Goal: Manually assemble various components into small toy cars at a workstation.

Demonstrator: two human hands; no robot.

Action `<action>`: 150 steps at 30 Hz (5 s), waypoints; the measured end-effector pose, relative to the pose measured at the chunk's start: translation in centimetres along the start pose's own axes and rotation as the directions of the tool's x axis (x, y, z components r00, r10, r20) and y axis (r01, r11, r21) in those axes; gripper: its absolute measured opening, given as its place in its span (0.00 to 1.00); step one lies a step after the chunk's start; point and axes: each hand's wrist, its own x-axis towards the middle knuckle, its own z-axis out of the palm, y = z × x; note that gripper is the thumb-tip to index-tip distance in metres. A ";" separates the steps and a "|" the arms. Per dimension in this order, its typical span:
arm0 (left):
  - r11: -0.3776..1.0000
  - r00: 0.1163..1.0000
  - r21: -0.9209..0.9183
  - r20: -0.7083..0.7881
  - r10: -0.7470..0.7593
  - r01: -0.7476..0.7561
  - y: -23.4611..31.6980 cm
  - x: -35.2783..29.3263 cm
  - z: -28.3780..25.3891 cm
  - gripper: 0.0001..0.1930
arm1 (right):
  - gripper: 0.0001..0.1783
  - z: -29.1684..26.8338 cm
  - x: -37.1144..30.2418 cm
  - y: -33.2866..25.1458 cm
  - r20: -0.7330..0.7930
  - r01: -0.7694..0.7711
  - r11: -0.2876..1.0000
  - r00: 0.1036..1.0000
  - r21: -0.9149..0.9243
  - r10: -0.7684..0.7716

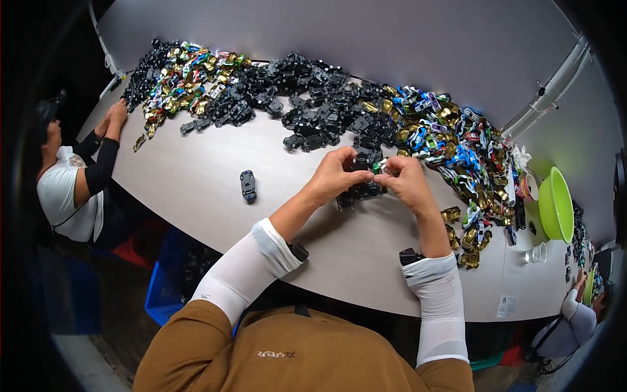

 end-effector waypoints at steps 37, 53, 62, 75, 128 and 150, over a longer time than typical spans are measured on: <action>0.984 1.000 -0.176 -0.016 0.026 -0.028 -0.8 -0.2 -1.1 0.13 | 0.12 1.3 -0.5 -1.6 0.078 -0.240 0.703 0.964 0.669 0.254; 0.775 0.999 -0.631 0.048 0.005 0.027 -0.2 -0.5 -2.7 0.13 | 0.14 2.6 -0.5 -1.6 0.137 -0.277 0.698 0.958 0.661 0.250; 0.827 0.996 -0.561 -0.089 -0.028 -0.027 -0.4 -0.3 -1.7 0.28 | 0.14 3.9 -0.8 -0.9 -0.174 0.121 0.991 0.979 0.060 -0.109; 0.878 0.997 -0.474 -0.012 -0.079 0.064 -0.6 -0.3 -1.6 0.14 | 0.16 3.9 -1.4 -2.5 -0.289 0.212 0.891 0.894 -0.402 -0.343; 0.925 0.998 -0.375 -0.007 0.066 -0.063 0.3 -1.1 -1.0 0.10 | 0.20 5.5 -0.9 -1.4 -0.332 0.265 0.964 0.912 0.029 -0.241; 0.791 0.999 -0.612 -0.022 -0.039 0.018 -0.1 -0.9 -0.7 0.05 | 0.22 5.7 -1.2 -2.4 -0.421 0.365 0.888 0.785 -0.280 -0.455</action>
